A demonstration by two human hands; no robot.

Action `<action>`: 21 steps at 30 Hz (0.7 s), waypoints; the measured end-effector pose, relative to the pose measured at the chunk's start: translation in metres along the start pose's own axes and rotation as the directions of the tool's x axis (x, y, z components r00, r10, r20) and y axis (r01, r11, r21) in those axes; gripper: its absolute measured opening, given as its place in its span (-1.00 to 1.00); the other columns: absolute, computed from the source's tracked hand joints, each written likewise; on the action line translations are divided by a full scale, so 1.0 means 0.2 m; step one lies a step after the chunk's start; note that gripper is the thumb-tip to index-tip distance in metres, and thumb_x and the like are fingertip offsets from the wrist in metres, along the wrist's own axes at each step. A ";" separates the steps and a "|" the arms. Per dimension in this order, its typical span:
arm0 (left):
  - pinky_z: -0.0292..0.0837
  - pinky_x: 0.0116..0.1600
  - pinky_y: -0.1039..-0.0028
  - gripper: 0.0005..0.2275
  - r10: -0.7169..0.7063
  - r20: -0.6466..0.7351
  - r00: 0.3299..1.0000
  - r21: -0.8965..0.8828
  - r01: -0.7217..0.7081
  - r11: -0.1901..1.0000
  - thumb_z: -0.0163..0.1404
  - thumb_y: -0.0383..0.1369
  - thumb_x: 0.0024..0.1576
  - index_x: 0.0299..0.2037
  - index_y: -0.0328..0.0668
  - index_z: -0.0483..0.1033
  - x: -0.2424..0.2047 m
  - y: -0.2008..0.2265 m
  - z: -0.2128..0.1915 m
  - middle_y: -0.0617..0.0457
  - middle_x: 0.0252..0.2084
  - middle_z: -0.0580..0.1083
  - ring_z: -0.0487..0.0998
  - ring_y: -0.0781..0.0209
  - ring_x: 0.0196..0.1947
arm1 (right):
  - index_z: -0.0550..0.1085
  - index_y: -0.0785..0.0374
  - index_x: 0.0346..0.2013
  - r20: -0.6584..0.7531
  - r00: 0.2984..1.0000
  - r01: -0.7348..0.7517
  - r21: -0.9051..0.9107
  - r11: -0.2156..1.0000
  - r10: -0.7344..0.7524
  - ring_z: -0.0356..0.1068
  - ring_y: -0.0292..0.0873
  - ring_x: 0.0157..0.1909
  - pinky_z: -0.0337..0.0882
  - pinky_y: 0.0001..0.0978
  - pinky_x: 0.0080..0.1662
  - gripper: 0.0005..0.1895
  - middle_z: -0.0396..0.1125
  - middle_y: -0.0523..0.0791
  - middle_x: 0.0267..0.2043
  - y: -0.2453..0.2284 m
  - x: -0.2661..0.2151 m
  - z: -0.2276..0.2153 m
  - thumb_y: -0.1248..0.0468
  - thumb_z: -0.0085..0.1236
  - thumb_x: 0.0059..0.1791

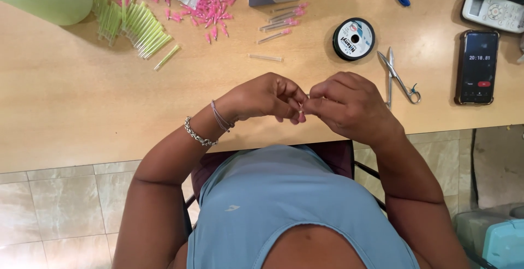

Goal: The person assembles small medical supplies at a table. They insert a thin filament into a small plastic tube, then use hemostats to pull the filament through the tube. They repeat this process with several items, using scissors to cut the filament as needed.

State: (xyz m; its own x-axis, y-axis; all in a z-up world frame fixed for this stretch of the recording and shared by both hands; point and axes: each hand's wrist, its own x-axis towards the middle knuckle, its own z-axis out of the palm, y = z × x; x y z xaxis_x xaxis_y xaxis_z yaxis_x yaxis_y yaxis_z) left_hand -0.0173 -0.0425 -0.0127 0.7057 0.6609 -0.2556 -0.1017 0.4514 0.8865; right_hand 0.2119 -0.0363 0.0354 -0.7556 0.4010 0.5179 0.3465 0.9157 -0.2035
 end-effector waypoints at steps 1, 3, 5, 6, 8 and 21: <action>0.58 -0.25 0.56 -0.75 0.016 -0.027 0.999 -0.009 -0.017 1.000 0.18 -0.55 -0.01 -0.11 -0.39 0.60 0.00 -0.01 0.00 -0.10 -0.32 0.64 0.70 0.19 -0.29 | 0.53 0.16 -0.38 -0.007 1.000 -0.021 -0.018 1.000 0.021 0.40 -0.06 -0.25 0.45 -0.21 -0.25 -0.84 0.39 -0.17 -0.24 0.00 0.00 0.01 0.35 0.20 0.11; 0.58 -0.18 0.54 -0.74 0.036 -0.054 0.998 -0.011 -0.037 0.999 0.21 -0.56 0.00 -0.09 -0.41 0.60 0.01 -0.03 0.01 -0.10 -0.29 0.63 0.69 0.21 -0.25 | 0.51 0.19 -0.40 -0.019 0.999 -0.039 -0.040 0.998 0.038 0.41 -0.05 -0.25 0.45 -0.22 -0.26 -0.81 0.39 -0.16 -0.24 0.01 0.01 0.02 0.37 0.19 0.11; 0.61 -0.15 0.50 -0.70 0.099 -0.174 0.980 0.073 -0.087 0.993 0.22 -0.52 0.02 -0.02 -0.38 0.57 0.02 -0.06 0.02 -0.09 -0.31 0.61 0.68 0.19 -0.24 | 0.55 0.08 -0.34 -0.061 0.998 -0.021 -0.166 0.986 0.011 0.41 -0.14 -0.20 0.43 -0.26 -0.21 -0.85 0.41 -0.21 -0.14 0.03 -0.01 0.04 0.31 0.13 0.12; 0.61 -0.15 0.50 -0.70 0.099 -0.174 0.980 0.073 -0.087 0.993 0.22 -0.52 0.02 -0.02 -0.38 0.57 0.01 -0.05 0.03 -0.09 -0.31 0.61 0.68 0.19 -0.24 | 0.55 0.08 -0.34 -0.060 0.998 -0.021 -0.165 0.986 0.011 0.41 -0.14 -0.20 0.43 -0.26 -0.21 -0.85 0.41 -0.21 -0.14 0.02 -0.02 0.04 0.31 0.13 0.12; 0.63 -0.05 0.34 -0.61 0.239 -0.254 0.937 0.181 -0.197 0.964 0.32 -0.51 -0.02 0.02 -0.26 0.52 -0.01 -0.04 0.03 -0.09 -0.31 0.55 0.65 0.14 -0.18 | 0.55 0.13 -0.31 -0.088 0.995 -0.061 -0.220 0.974 0.042 0.43 -0.12 -0.21 0.46 -0.26 -0.19 -0.87 0.42 -0.17 -0.15 -0.01 -0.02 0.04 0.31 0.13 0.13; 0.38 0.20 0.34 -0.88 0.818 -0.276 0.505 0.745 -0.426 0.514 0.23 -0.47 0.13 -0.19 0.01 0.68 -0.05 -0.03 0.11 0.21 -0.32 0.60 0.59 0.18 -0.22 | 0.58 0.24 -0.25 -0.142 0.955 -0.247 0.109 0.963 0.261 0.43 -0.03 -0.38 0.46 -0.24 -0.32 -0.98 0.39 -0.08 -0.38 -0.04 -0.04 0.01 0.41 0.25 0.06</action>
State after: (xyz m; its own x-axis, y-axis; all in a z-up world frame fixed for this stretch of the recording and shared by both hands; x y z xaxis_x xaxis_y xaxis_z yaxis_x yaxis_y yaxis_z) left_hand -0.0074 -0.0647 -0.0064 0.0795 0.8683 0.4897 0.1692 -0.4958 0.8518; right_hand 0.2150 -0.0476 0.0314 -0.5522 0.6184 0.5592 0.4600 0.7854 -0.4143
